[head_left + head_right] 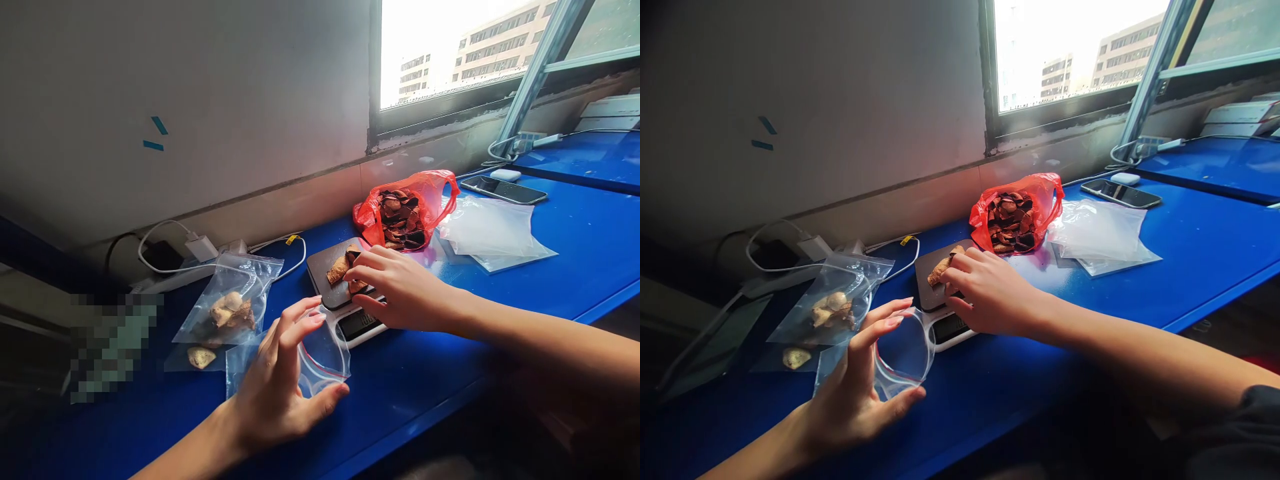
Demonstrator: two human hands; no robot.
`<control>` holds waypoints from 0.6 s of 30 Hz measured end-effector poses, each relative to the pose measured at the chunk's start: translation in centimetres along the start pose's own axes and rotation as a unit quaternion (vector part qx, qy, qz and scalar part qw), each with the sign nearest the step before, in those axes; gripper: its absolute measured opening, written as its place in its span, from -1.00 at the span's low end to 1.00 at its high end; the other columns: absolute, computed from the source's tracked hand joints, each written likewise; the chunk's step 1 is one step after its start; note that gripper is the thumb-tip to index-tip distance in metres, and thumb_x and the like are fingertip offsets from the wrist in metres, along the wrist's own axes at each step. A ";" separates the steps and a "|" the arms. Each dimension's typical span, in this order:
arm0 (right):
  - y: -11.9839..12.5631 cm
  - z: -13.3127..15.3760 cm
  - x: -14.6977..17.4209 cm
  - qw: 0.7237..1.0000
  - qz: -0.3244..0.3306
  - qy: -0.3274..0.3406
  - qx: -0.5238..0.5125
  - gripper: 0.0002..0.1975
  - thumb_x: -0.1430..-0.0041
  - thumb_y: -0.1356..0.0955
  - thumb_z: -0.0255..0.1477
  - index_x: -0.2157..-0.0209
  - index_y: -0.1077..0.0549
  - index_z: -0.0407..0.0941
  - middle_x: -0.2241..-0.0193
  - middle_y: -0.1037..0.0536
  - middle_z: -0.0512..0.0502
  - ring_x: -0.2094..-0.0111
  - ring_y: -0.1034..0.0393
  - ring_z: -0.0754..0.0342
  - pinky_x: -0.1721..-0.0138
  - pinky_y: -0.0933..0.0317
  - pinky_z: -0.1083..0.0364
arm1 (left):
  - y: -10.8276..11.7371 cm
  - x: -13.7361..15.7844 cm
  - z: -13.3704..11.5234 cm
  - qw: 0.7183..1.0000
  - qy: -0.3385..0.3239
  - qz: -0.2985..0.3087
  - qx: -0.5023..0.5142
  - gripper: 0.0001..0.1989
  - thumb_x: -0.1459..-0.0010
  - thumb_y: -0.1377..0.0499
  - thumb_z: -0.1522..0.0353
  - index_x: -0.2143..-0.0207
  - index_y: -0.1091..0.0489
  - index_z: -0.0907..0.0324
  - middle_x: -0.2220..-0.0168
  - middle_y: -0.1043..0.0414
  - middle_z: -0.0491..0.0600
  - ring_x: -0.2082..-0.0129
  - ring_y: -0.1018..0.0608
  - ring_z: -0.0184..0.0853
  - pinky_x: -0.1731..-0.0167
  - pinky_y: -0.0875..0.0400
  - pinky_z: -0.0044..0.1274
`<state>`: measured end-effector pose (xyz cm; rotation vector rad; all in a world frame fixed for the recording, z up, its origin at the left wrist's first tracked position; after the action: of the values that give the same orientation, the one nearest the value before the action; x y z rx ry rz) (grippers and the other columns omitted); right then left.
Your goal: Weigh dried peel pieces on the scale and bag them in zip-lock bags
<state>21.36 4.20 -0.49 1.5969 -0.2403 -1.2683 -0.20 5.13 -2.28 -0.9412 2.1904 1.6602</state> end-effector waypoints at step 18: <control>0.3 4.5 0.5 0.973 0.008 0.158 -0.166 -0.80 -0.32 -0.28 -0.59 0.20 -0.55 -0.16 0.37 -0.48 -0.06 0.34 -0.27 0.10 0.27 -0.24 0.13 | 0.0 -0.1 0.0 1.000 -0.021 0.016 -0.007 -0.33 -0.28 -0.24 0.22 -0.30 0.02 0.12 -0.22 -0.19 0.28 -0.31 -0.30 -0.01 -0.16 -0.42 -0.17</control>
<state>18.11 1.11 -0.18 1.4736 0.1538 -0.9638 -0.13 5.15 -2.18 -0.8711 2.1820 1.6952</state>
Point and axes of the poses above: each hand's wrist, its own x-axis away from the middle knuckle, its own y-axis out of the back of the hand, z = x × y, the point moved 4 cm from there along -x, towards the middle knuckle
